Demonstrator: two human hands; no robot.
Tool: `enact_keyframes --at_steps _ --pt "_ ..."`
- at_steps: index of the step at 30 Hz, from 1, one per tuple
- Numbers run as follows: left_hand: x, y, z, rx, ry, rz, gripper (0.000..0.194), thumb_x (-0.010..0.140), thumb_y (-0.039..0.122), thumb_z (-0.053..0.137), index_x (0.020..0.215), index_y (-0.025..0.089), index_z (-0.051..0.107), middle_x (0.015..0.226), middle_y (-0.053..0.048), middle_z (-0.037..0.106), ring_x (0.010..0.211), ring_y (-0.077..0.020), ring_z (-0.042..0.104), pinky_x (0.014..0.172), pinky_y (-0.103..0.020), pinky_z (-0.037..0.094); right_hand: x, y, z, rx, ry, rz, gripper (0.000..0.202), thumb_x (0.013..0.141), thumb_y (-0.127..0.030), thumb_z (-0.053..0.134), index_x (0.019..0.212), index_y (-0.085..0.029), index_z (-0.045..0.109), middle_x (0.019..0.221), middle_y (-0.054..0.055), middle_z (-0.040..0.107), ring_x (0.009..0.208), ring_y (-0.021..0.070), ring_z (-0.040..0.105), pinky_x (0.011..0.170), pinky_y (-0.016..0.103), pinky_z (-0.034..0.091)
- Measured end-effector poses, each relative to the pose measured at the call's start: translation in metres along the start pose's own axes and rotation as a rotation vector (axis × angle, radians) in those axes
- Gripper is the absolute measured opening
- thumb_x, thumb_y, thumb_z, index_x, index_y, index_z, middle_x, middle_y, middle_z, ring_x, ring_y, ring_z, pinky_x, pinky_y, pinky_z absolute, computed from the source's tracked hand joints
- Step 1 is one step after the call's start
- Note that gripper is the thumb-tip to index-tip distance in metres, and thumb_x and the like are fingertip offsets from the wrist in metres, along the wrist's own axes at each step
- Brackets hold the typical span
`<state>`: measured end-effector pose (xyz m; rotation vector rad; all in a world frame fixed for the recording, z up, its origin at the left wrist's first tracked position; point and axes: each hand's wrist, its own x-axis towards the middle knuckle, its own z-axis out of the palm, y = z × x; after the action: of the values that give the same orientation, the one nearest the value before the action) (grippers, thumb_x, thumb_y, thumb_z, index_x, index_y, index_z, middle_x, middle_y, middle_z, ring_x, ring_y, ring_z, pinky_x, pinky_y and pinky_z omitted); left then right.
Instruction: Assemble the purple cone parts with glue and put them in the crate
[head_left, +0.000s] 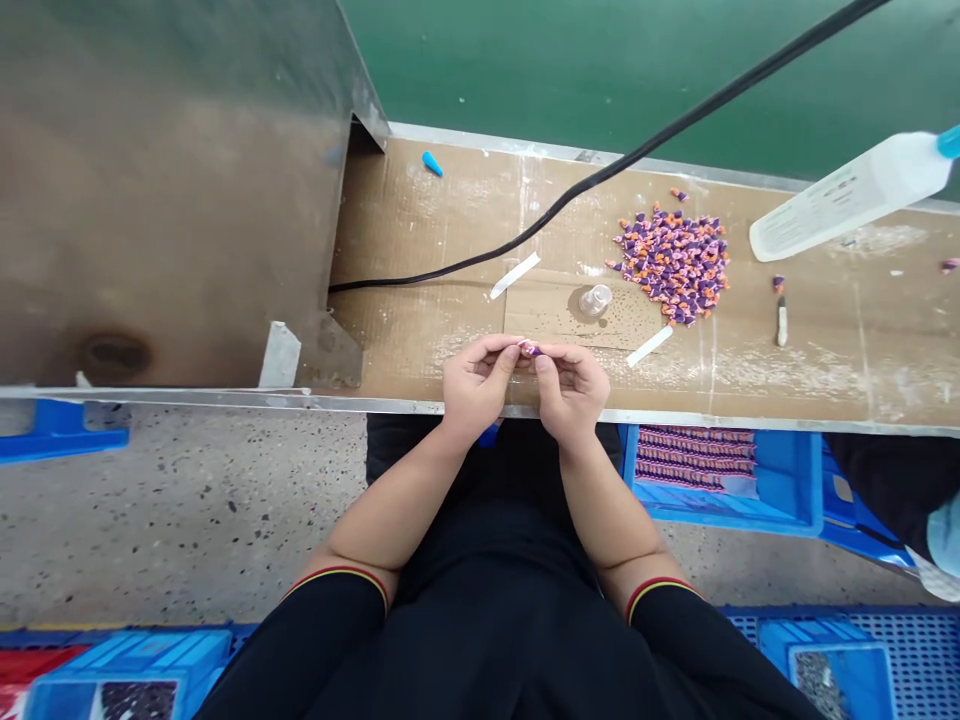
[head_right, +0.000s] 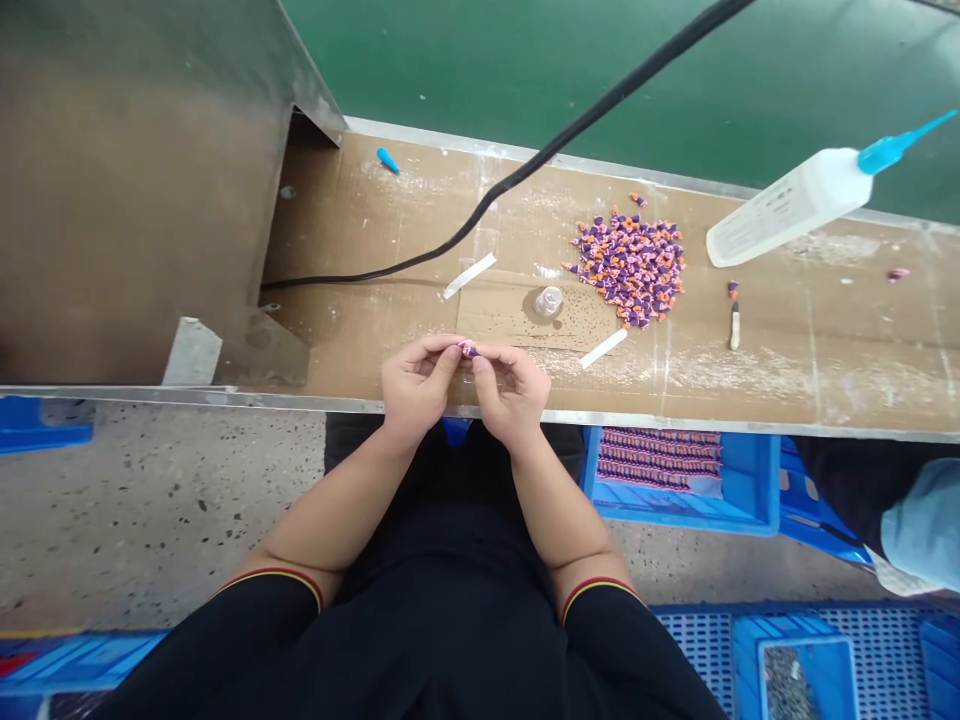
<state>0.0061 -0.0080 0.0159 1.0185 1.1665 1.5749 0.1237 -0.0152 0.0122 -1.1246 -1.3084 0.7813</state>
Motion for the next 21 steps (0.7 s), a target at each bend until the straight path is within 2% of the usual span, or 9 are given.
enact_keyframes --at_steps 3,8,12,16,21 --pt "-0.001 0.003 0.001 -0.064 -0.053 -0.047 0.031 0.089 0.05 0.087 0.094 0.02 0.085 0.091 -0.008 0.082 0.08 -0.0155 0.08 0.083 -0.027 0.07 -0.002 0.001 0.001 -0.005 0.055 -0.046 0.021 0.106 -0.046 0.062 0.108 -0.026 0.069 0.102 0.008 0.081 0.096 0.0223 0.082 0.085 0.039 0.072" --pt "-0.002 0.005 -0.001 -0.086 -0.089 -0.085 0.032 0.088 0.051 0.088 0.096 0.02 0.086 0.099 -0.009 0.083 0.09 -0.0199 0.082 0.091 -0.034 0.072 -0.004 0.002 0.0 -0.047 0.095 -0.005 0.027 0.106 -0.052 0.06 0.109 -0.026 0.068 0.104 0.009 0.08 0.096 0.024 0.081 0.086 0.043 0.071" --pt "-0.002 0.001 -0.003 -0.071 -0.106 -0.067 0.037 0.084 0.055 0.09 0.081 0.019 0.083 0.096 -0.011 0.082 0.093 -0.0218 0.081 0.091 -0.035 0.071 -0.004 0.001 -0.001 -0.033 0.057 -0.004 0.028 0.106 -0.051 0.059 0.108 -0.027 0.071 0.105 0.009 0.08 0.098 0.0256 0.082 0.089 0.046 0.071" --pt "-0.003 -0.005 -0.004 -0.06 -0.057 -0.077 0.038 0.08 0.054 0.093 0.082 0.019 0.081 0.089 -0.008 0.08 0.085 -0.0197 0.08 0.081 -0.033 0.07 -0.005 0.0 -0.001 -0.015 0.049 -0.016 0.028 0.106 -0.052 0.059 0.107 -0.026 0.071 0.103 0.009 0.081 0.092 0.0248 0.082 0.079 0.043 0.073" --pt "-0.004 -0.006 -0.002 -0.081 -0.027 -0.078 0.038 0.079 0.05 0.095 0.087 0.017 0.078 0.09 -0.008 0.08 0.084 -0.0181 0.08 0.084 -0.033 0.071 -0.004 0.001 -0.001 0.066 0.06 -0.01 0.028 0.107 -0.053 0.061 0.11 -0.026 0.067 0.099 0.007 0.08 0.082 0.0222 0.082 0.07 0.038 0.072"
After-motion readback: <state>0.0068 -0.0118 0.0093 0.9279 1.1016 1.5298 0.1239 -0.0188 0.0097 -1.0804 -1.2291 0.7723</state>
